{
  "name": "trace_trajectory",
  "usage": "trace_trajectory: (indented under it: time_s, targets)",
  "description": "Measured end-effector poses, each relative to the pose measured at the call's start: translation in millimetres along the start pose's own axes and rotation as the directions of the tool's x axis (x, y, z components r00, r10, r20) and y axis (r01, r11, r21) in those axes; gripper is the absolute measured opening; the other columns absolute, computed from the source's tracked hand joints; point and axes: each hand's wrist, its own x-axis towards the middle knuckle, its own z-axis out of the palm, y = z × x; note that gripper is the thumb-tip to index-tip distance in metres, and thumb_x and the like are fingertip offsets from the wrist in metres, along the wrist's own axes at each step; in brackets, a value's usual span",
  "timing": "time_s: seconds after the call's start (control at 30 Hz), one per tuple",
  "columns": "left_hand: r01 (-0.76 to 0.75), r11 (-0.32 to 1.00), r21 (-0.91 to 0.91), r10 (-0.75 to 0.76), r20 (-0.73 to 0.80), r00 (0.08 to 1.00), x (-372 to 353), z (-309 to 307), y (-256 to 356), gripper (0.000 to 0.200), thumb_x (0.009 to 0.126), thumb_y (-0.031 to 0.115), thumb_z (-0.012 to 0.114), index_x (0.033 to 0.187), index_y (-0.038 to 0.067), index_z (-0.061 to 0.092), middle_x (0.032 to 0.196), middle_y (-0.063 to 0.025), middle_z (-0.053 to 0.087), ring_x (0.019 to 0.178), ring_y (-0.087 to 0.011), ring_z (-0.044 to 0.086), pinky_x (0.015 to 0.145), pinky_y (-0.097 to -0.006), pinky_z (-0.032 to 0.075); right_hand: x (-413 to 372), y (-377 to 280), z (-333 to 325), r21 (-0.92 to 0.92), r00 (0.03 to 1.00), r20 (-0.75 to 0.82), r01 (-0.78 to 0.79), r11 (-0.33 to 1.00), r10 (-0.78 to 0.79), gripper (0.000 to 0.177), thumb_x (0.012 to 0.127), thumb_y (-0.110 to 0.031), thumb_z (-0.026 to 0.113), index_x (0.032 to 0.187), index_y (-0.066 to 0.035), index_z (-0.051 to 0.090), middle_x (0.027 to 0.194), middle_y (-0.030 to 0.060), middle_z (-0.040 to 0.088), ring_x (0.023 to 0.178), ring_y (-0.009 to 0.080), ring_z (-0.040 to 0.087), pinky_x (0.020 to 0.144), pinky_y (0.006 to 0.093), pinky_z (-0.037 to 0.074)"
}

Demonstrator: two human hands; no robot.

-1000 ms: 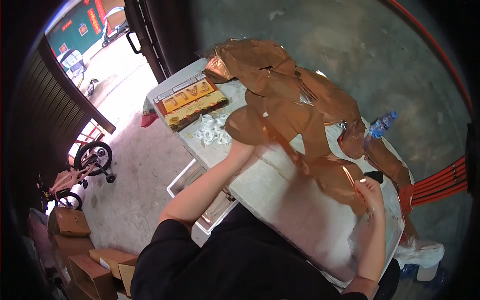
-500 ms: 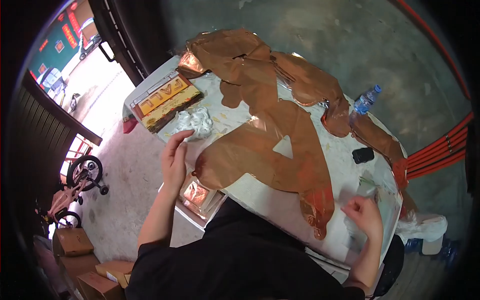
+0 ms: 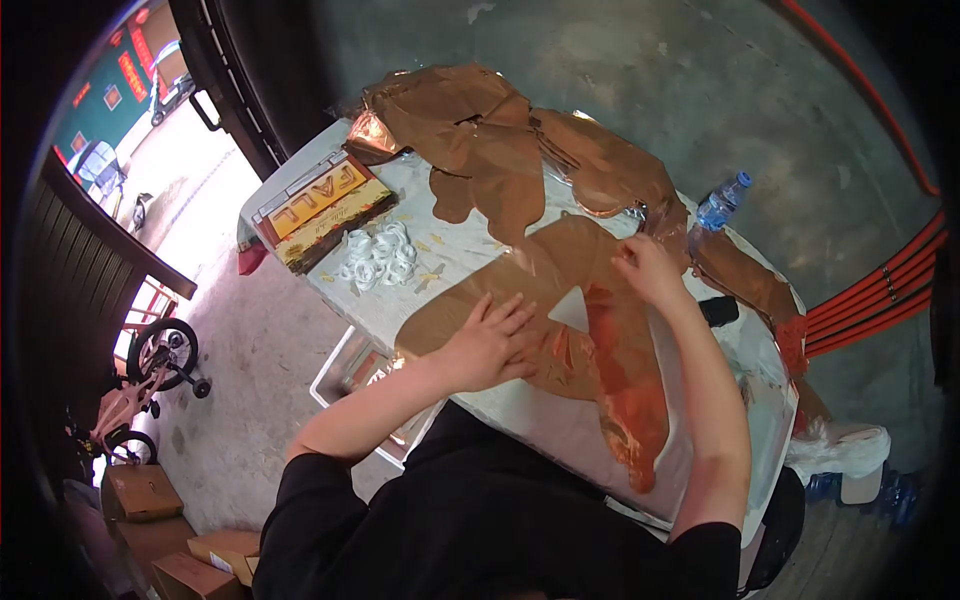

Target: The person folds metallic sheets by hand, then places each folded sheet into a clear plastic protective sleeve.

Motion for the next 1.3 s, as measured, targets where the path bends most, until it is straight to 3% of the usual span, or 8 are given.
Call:
trace_trajectory:
  time_s: [0.23, 0.4, 0.5, 0.7, 0.83, 0.93, 1.0, 1.3]
  targets:
    - [0.070, 0.997, -0.023, -0.072, -0.052, 0.996, -9.0, -23.2, -2.8, 0.049, 0.085, 0.036, 0.060, 0.127, 0.011, 0.052, 0.141, -0.0144, 0.039, 0.136, -0.0316, 0.028, 0.109, -0.0543, 0.021, 73.4, 9.3, 39.3, -0.018, 0.979, -0.187, 0.078, 0.997, -0.080, 0.027, 0.076, -0.022, 0.067, 0.093, -0.001, 0.063, 0.096, 0.0179, 0.060, 0.094, 0.0360, 0.058, 0.083, 0.0423, 0.047]
    - [0.167, 0.986, 0.001, -0.166, -0.126, 0.978, -14.2, -16.1, -22.6, 0.044, 0.083, 0.031, 0.061, 0.121, 0.008, 0.056, 0.137, -0.0136, 0.044, 0.133, -0.0303, 0.033, 0.109, -0.0500, 0.025, 109.3, 4.4, 56.6, -0.204, 0.972, -0.233, -0.030, 0.978, -0.019, 0.029, 0.076, -0.023, 0.067, 0.093, 0.000, 0.063, 0.101, 0.0176, 0.057, 0.099, 0.0350, 0.056, 0.085, 0.0426, 0.047]
    - [0.182, 0.982, -0.046, -0.187, -0.146, 0.972, -12.5, -14.6, -22.2, 0.042, 0.082, 0.028, 0.062, 0.118, 0.007, 0.058, 0.134, -0.0136, 0.047, 0.131, -0.0299, 0.036, 0.109, -0.0484, 0.026, 119.7, 7.6, 68.3, -0.410, 0.983, -0.185, -0.096, 0.907, 0.020, 0.029, 0.078, -0.023, 0.064, 0.099, -0.003, 0.066, 0.102, 0.0124, 0.056, 0.099, 0.0310, 0.057, 0.083, 0.0405, 0.050]
    - [0.185, 0.982, -0.042, -0.189, -0.140, 0.972, -11.2, -18.1, -21.8, 0.041, 0.082, 0.027, 0.062, 0.117, 0.006, 0.059, 0.134, -0.0140, 0.048, 0.131, -0.0298, 0.037, 0.108, -0.0479, 0.027, 137.2, 23.3, 89.5, -0.502, 0.996, -0.079, -0.068, 0.862, 0.033, 0.033, 0.082, -0.032, 0.063, 0.096, -0.002, 0.066, 0.100, 0.0142, 0.060, 0.097, 0.0302, 0.059, 0.078, 0.0402, 0.051]
    - [0.191, 0.981, -0.041, -0.195, -0.124, 0.973, -10.1, -18.0, -21.8, 0.040, 0.082, 0.026, 0.061, 0.117, 0.006, 0.059, 0.133, -0.0143, 0.048, 0.131, -0.0298, 0.037, 0.109, -0.0478, 0.026, 136.3, 12.7, 79.1, -0.510, 0.995, -0.104, -0.048, 0.859, -0.007, 0.036, 0.082, -0.037, 0.064, 0.094, -0.003, 0.067, 0.097, 0.0138, 0.061, 0.095, 0.0303, 0.060, 0.076, 0.0409, 0.052]
    - [0.192, 0.980, -0.046, -0.196, -0.131, 0.972, -10.2, -17.8, -20.9, 0.040, 0.082, 0.026, 0.061, 0.117, 0.006, 0.059, 0.133, -0.0145, 0.048, 0.131, -0.0301, 0.037, 0.108, -0.0478, 0.026, 134.0, 0.9, 70.8, -0.400, 0.989, -0.093, -0.141, 0.906, 0.113, 0.039, 0.081, -0.039, 0.065, 0.095, -0.003, 0.065, 0.101, 0.0140, 0.060, 0.095, 0.0297, 0.061, 0.075, 0.0407, 0.052]
    - [0.190, 0.981, -0.045, -0.195, -0.130, 0.972, -10.1, -17.7, -20.6, 0.040, 0.083, 0.026, 0.061, 0.117, 0.006, 0.059, 0.133, -0.0145, 0.048, 0.131, -0.0302, 0.037, 0.108, -0.0477, 0.027, 138.2, 0.1, 72.4, -0.346, 0.973, -0.216, -0.158, 0.925, 0.085, 0.042, 0.079, -0.041, 0.067, 0.097, -0.003, 0.062, 0.104, 0.0142, 0.058, 0.093, 0.0305, 0.062, 0.073, 0.0407, 0.053]
    - [0.193, 0.980, -0.057, -0.198, -0.116, 0.973, -8.9, -20.7, -20.9, 0.042, 0.082, 0.026, 0.061, 0.118, 0.006, 0.058, 0.133, -0.0146, 0.048, 0.131, -0.0309, 0.037, 0.108, -0.0489, 0.026, 154.5, -2.0, 78.6, -0.452, 0.984, -0.134, -0.163, 0.877, 0.114, 0.022, 0.078, -0.020, 0.060, 0.089, -0.003, 0.068, 0.104, 0.0151, 0.059, 0.092, 0.0311, 0.061, 0.073, 0.0367, 0.054]
